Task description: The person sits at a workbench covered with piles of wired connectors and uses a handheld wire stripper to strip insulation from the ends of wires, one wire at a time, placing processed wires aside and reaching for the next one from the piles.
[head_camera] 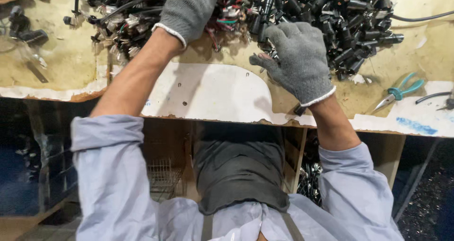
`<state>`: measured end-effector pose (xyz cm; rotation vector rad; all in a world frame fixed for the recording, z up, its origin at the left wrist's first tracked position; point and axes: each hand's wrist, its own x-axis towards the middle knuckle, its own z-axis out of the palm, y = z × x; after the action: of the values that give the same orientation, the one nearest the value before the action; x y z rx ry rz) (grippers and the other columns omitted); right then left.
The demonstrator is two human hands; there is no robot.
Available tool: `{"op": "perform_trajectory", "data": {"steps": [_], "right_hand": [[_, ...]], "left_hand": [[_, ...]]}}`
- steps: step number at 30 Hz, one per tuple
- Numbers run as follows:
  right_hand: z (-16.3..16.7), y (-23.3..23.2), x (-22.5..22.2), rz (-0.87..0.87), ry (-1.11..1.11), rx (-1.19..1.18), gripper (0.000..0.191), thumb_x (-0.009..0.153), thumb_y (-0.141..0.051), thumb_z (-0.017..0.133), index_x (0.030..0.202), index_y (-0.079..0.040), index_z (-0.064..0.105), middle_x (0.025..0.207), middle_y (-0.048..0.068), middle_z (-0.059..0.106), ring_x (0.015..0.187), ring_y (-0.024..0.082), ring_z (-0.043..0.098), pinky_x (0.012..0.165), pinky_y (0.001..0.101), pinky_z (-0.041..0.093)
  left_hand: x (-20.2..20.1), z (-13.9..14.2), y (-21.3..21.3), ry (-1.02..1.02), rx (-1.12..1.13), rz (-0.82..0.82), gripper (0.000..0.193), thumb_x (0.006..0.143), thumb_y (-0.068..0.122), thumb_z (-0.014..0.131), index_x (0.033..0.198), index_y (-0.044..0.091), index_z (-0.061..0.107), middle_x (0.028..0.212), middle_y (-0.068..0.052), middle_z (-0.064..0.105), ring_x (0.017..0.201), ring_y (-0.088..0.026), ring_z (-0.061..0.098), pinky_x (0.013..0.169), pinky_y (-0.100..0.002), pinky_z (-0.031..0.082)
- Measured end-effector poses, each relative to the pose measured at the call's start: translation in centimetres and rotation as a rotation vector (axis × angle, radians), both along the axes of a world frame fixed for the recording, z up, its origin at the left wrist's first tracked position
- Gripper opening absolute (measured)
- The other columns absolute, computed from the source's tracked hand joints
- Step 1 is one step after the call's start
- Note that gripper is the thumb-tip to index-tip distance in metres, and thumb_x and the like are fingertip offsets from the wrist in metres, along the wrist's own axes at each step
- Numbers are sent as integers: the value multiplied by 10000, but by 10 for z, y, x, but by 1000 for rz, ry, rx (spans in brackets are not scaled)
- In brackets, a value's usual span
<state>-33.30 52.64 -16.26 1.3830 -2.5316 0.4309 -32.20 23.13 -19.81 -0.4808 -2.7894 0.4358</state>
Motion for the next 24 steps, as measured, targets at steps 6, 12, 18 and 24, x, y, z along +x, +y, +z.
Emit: {"op": "perform_trajectory", "data": {"steps": [6,12,18,24], "right_hand": [[18,12,-6,12,1,-108,477,986,-435,840,1219,-63,653,1218,120,680,1167,310,636,1025,472,466],[12,-46,-29,223,-99,-155,461,1030,-397,814,1275,-44,648,1250,138,688,1203,342,640,1059,467,488],[3,-178,-26,315,-463,-84,792,852,-594,796,1260,59,608,1174,242,648,1081,402,618,930,484,484],[-27,-194,10,265,-303,44,734,950,-688,707,1151,15,644,1120,207,643,1085,381,599,940,494,495]], "left_hand": [[64,-10,-8,-68,26,-178,555,1058,216,553,1589,90,452,1171,-172,623,1073,-313,576,907,-524,457],[100,-1,12,-45,4,83,778,854,250,635,1587,239,375,1525,-146,486,1414,-371,436,1093,-662,320],[172,5,61,345,1821,479,804,900,200,730,1535,11,274,1587,-130,274,1439,-363,404,1034,-429,480],[133,-29,53,419,2921,134,120,1180,164,639,1257,75,618,1028,-12,630,855,-115,577,692,-268,465]]}}
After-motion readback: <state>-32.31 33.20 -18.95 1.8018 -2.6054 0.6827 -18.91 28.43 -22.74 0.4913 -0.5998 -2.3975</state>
